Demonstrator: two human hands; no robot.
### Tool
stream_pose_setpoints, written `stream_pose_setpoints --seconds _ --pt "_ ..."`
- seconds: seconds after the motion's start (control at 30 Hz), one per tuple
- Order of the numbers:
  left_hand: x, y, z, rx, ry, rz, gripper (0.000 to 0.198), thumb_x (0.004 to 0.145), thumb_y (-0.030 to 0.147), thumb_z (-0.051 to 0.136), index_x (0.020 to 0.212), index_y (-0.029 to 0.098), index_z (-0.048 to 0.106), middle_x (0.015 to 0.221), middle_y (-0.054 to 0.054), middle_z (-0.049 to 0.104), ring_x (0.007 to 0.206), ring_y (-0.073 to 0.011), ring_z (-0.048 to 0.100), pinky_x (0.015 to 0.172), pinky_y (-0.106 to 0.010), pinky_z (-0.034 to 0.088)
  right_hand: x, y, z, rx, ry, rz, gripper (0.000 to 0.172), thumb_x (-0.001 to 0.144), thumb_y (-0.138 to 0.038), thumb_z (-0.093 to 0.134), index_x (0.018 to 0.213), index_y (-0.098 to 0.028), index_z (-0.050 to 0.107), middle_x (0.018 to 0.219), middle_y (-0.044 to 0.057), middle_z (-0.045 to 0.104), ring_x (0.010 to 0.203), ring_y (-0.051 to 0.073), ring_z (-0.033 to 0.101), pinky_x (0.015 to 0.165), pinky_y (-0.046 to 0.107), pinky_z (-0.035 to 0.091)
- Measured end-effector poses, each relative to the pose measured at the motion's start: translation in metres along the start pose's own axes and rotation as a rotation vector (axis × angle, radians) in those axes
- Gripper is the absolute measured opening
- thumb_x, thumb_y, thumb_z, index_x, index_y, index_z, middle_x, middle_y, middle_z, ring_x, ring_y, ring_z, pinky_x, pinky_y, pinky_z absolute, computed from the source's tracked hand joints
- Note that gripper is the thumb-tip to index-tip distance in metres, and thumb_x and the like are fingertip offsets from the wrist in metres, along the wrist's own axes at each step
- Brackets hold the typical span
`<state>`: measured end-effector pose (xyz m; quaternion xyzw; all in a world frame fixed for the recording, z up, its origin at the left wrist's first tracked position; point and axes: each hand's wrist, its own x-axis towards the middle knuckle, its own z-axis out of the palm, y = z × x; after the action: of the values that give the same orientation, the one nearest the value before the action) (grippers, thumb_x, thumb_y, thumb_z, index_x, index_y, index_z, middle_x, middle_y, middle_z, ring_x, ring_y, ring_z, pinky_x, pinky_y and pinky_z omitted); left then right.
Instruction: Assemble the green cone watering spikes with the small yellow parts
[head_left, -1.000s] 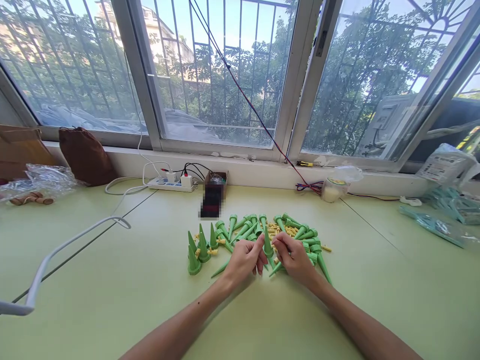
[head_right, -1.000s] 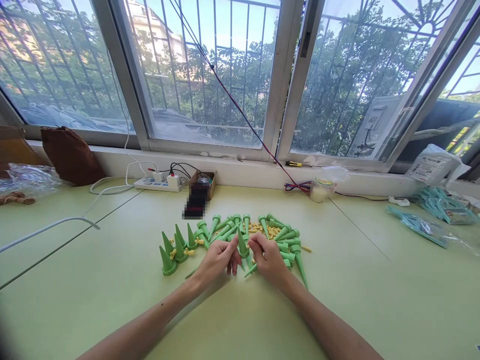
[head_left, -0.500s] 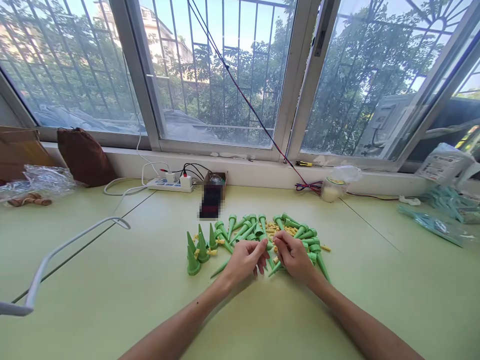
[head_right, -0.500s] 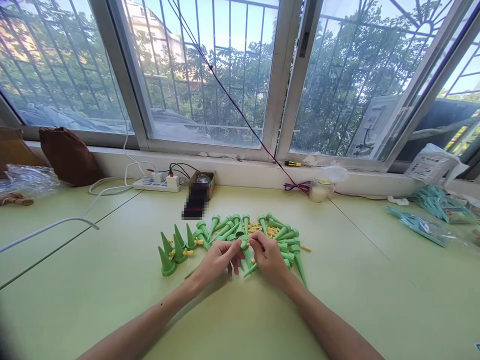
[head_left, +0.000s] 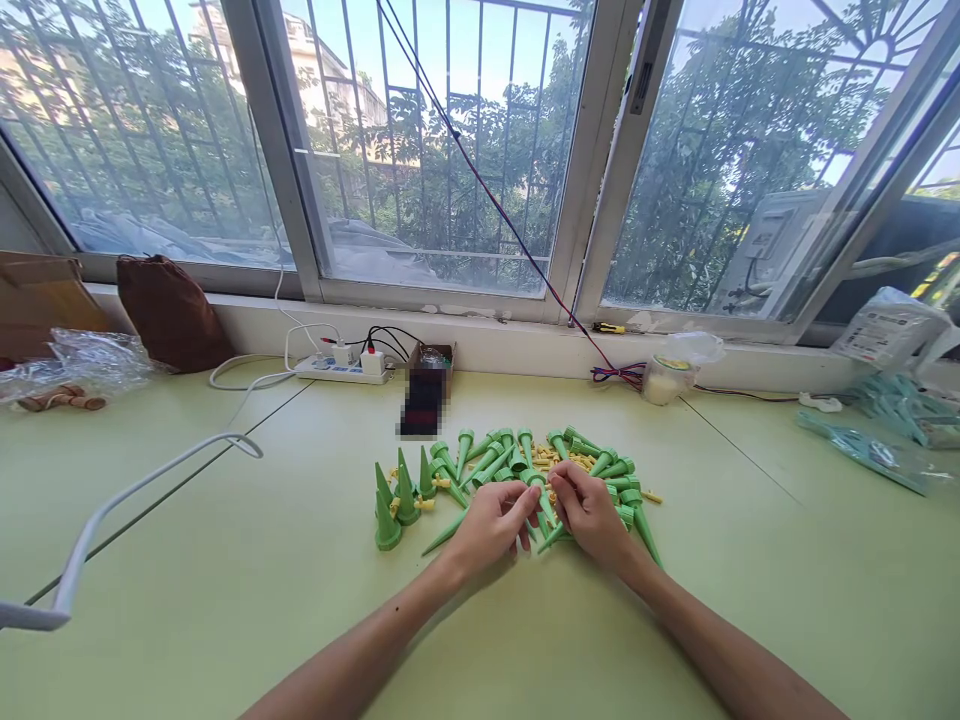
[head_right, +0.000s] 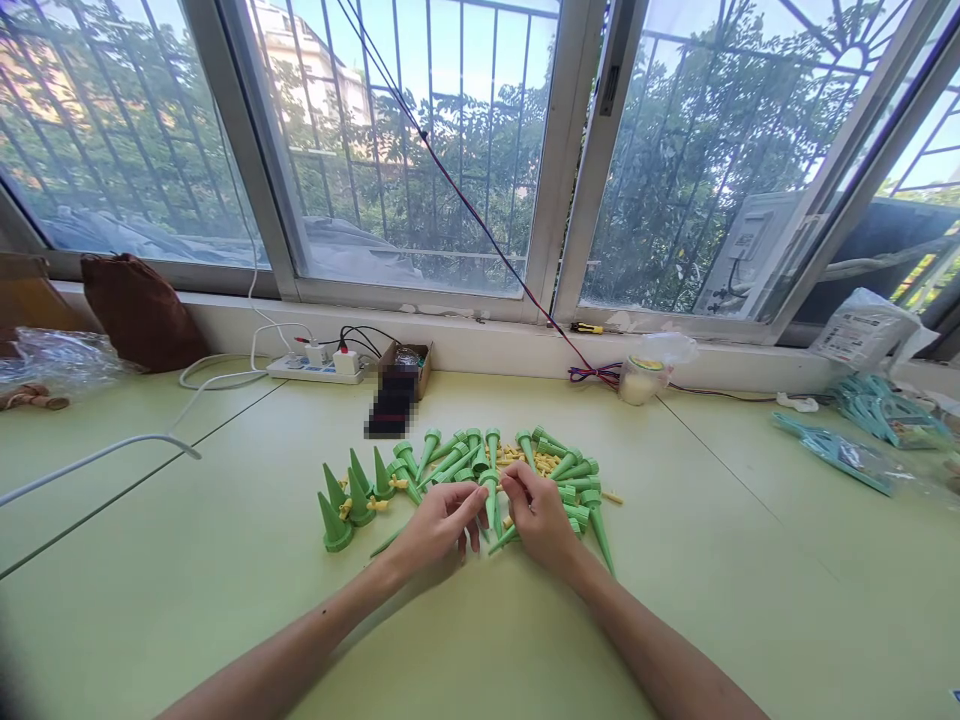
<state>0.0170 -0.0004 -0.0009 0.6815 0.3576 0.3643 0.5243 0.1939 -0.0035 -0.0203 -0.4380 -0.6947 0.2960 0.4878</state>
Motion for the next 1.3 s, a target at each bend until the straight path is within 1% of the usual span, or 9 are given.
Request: stream_pose_setpoints --seconds 0.17,0.3,0.4,0.57,0.73,0.9,1.07,1.3 --pt "-0.0020 0.0009 0.0015 0.063 0.002 0.045 0.045 0.091 0.055 0.050 0.070 0.016 0.055 0.063 0.000 0.057 0.049 -0.0126 0.060 0.044 -0.021 0.043 -0.0001 0.0011 0.0004 0.037 0.016 0.015 0.030 0.100 -0.045 0.045 0.080 -0.023 0.048 0.054 -0.007 0.039 0.046 0.012 0.036 0.046 0.024 0.030" --pt "-0.0041 0.0004 0.0037 0.178 0.030 0.094 0.040 0.094 0.049 0.049 0.069 0.017 0.051 0.065 0.000 0.057 0.051 -0.0122 0.059 0.049 -0.022 0.044 -0.0004 0.0005 0.0005 0.071 0.010 0.019 0.031 0.100 -0.046 0.044 0.081 -0.023 0.047 0.053 -0.008 0.038 0.043 0.011 0.033 0.045 0.024 0.028" --pt "-0.0054 0.0003 0.0050 0.253 0.067 0.111 0.037 0.093 0.046 0.050 0.069 0.018 0.050 0.061 0.001 0.056 0.050 -0.0120 0.056 0.050 -0.023 0.042 -0.0008 -0.0004 0.0012 0.086 0.019 0.031 0.032 0.100 -0.049 0.044 0.082 -0.023 0.048 0.051 -0.008 0.038 0.042 0.011 0.032 0.044 0.025 0.028" --pt "-0.0060 0.0012 0.0053 0.305 0.103 0.144 0.035 0.092 0.043 0.053 0.067 0.019 0.050 0.055 0.002 0.054 0.050 -0.0123 0.053 0.050 -0.023 0.040 -0.0009 -0.0041 0.0030 0.146 0.020 0.064 0.036 0.098 -0.055 0.045 0.080 -0.023 0.046 0.047 -0.009 0.036 0.039 0.011 0.032 0.042 0.025 0.028" --pt "-0.0062 0.0017 0.0064 0.357 0.139 0.168 0.034 0.091 0.040 0.054 0.065 0.019 0.052 0.057 0.001 0.055 0.052 -0.0125 0.050 0.050 -0.025 0.037 -0.0007 -0.0063 0.0042 0.218 0.005 0.094 0.036 0.098 -0.056 0.046 0.081 -0.024 0.045 0.045 -0.010 0.037 0.038 0.011 0.033 0.041 0.025 0.029" --pt "-0.0067 0.0005 0.0071 0.499 0.184 0.249 0.032 0.092 0.033 0.053 0.064 0.019 0.051 0.061 0.001 0.054 0.057 -0.0129 0.046 0.055 -0.027 0.033 -0.0003 -0.0040 0.0047 0.206 -0.007 0.108 0.038 0.097 -0.058 0.045 0.080 -0.024 0.044 0.045 -0.009 0.038 0.037 0.011 0.032 0.041 0.025 0.026" --pt "-0.0071 -0.0022 0.0064 0.646 0.169 0.281 0.029 0.094 0.029 0.051 0.066 0.020 0.047 0.065 0.001 0.052 0.059 -0.0136 0.045 0.057 -0.028 0.031 0.0003 -0.0036 0.0043 0.232 -0.017 0.106 0.038 0.097 -0.057 0.045 0.080 -0.023 0.043 0.045 -0.010 0.037 0.037 0.010 0.030 0.041 0.025 0.023" --pt "-0.0081 -0.0038 0.0063 0.754 0.164 0.342 0.029 0.097 0.029 0.045 0.070 0.020 0.047 0.068 0.000 0.053 0.060 -0.0140 0.047 0.058 -0.027 0.033 -0.0001 -0.0061 0.0024 0.274 -0.032 0.103 0.038 0.097 -0.055 0.048 0.078 -0.023 0.043 0.046 -0.010 0.035 0.039 0.010 0.027 0.041 0.025 0.022"
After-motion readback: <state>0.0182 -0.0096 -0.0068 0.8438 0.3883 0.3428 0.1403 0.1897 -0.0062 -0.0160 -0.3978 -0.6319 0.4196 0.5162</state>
